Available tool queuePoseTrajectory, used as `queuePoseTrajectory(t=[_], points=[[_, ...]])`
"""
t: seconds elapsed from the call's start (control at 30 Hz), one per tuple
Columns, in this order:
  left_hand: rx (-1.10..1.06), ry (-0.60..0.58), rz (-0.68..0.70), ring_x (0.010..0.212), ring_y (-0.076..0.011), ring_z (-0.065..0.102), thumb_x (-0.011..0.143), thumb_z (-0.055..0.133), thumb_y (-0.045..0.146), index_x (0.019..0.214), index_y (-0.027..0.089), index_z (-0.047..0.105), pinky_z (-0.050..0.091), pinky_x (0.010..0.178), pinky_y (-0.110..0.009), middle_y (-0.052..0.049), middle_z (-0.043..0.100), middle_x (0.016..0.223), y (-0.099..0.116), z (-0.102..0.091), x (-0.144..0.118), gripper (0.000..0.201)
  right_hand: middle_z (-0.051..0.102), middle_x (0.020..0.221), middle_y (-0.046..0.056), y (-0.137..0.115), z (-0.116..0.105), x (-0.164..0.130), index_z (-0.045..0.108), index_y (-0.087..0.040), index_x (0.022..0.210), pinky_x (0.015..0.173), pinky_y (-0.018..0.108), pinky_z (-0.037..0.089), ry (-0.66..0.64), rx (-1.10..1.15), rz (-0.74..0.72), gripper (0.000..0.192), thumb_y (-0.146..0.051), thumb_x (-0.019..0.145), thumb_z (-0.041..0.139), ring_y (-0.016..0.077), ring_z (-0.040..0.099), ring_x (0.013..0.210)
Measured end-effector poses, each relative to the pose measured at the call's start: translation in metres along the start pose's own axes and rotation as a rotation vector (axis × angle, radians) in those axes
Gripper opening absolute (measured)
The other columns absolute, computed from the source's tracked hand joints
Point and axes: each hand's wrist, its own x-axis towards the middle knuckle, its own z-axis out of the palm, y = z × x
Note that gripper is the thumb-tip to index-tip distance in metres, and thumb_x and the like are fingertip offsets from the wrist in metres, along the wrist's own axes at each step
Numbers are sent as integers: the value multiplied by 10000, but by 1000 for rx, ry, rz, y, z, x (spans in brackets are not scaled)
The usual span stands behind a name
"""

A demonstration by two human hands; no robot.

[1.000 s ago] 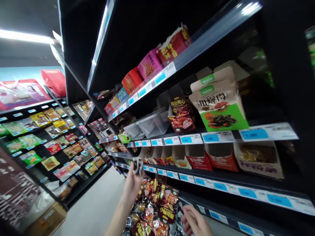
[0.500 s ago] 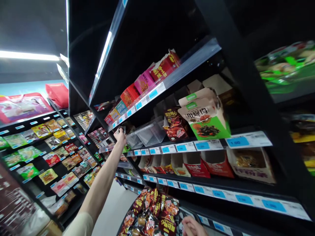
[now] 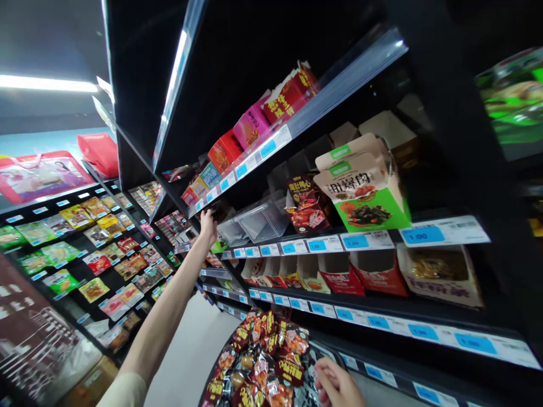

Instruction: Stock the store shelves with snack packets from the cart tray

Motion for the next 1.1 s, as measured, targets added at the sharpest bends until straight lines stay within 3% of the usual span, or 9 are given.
queuePoseTrajectory(t=[0.1,0.27,0.33,0.37,0.47,0.57,0.7,0.9,1.1], points=[[166,-305,201,1307,-235,578,966,552,298,1453,262,433,509,1056,-407,-130,552,1470,-3,-34,-58,503,637,647,9,-14,2,-9,620,-228,805,526,290,516,14,-20,-13,560,-783,727,615,178,626,532],[644,-1407,682,1005,-195,671,1020,480,280,1209,233,642,520,940,-330,-68,717,1046,-37,-120,-227,253,667,674,23,-30,1,-17,617,-209,847,553,304,539,23,-55,-16,559,-757,742,654,176,641,551],[623,-1724,802,959,-194,662,1013,490,230,1114,214,658,507,899,-320,-68,710,963,-59,-152,-306,197,676,690,24,-27,-1,-17,621,-210,874,566,307,548,25,-92,-10,514,-714,781,656,179,656,576],[599,-1778,821,962,-196,657,1011,495,221,1076,208,656,500,901,-322,-71,707,954,-70,-166,-344,174,680,693,24,-25,-1,-18,623,-210,883,574,308,554,22,-115,-5,488,-690,800,655,179,661,583],[551,-1736,768,1022,-215,647,981,569,262,1149,192,633,507,916,-342,-82,695,1006,-100,-197,-437,193,691,708,27,-20,-1,-19,624,-210,904,587,311,570,42,-178,-1,429,-634,839,647,177,671,590],[593,-1524,509,1186,-252,604,965,572,235,1274,181,590,492,1035,-410,-107,676,1145,-114,-217,-485,314,695,724,33,-16,-1,-21,630,-202,924,556,292,564,64,-266,-1,409,-604,853,644,168,666,586],[515,-1331,203,1349,-254,516,989,513,224,1379,181,541,448,1151,-440,-131,620,1348,-117,-239,-511,394,692,752,36,-13,1,-22,628,-194,953,496,253,538,92,-408,47,436,-621,864,609,153,653,594],[464,-1334,208,1466,-307,420,874,545,52,1474,168,471,448,1171,-455,-178,488,1535,-133,-256,-539,615,710,831,69,-24,4,-19,628,-163,989,611,319,597,91,-569,153,453,-594,848,619,185,691,687],[359,-1325,141,1495,-302,373,790,556,-15,1423,188,504,443,1173,-461,-173,485,1531,-142,-257,-538,667,671,1229,103,-59,39,-6,613,-173,1194,893,353,558,-285,-1137,244,517,-420,774,785,203,704,963]])
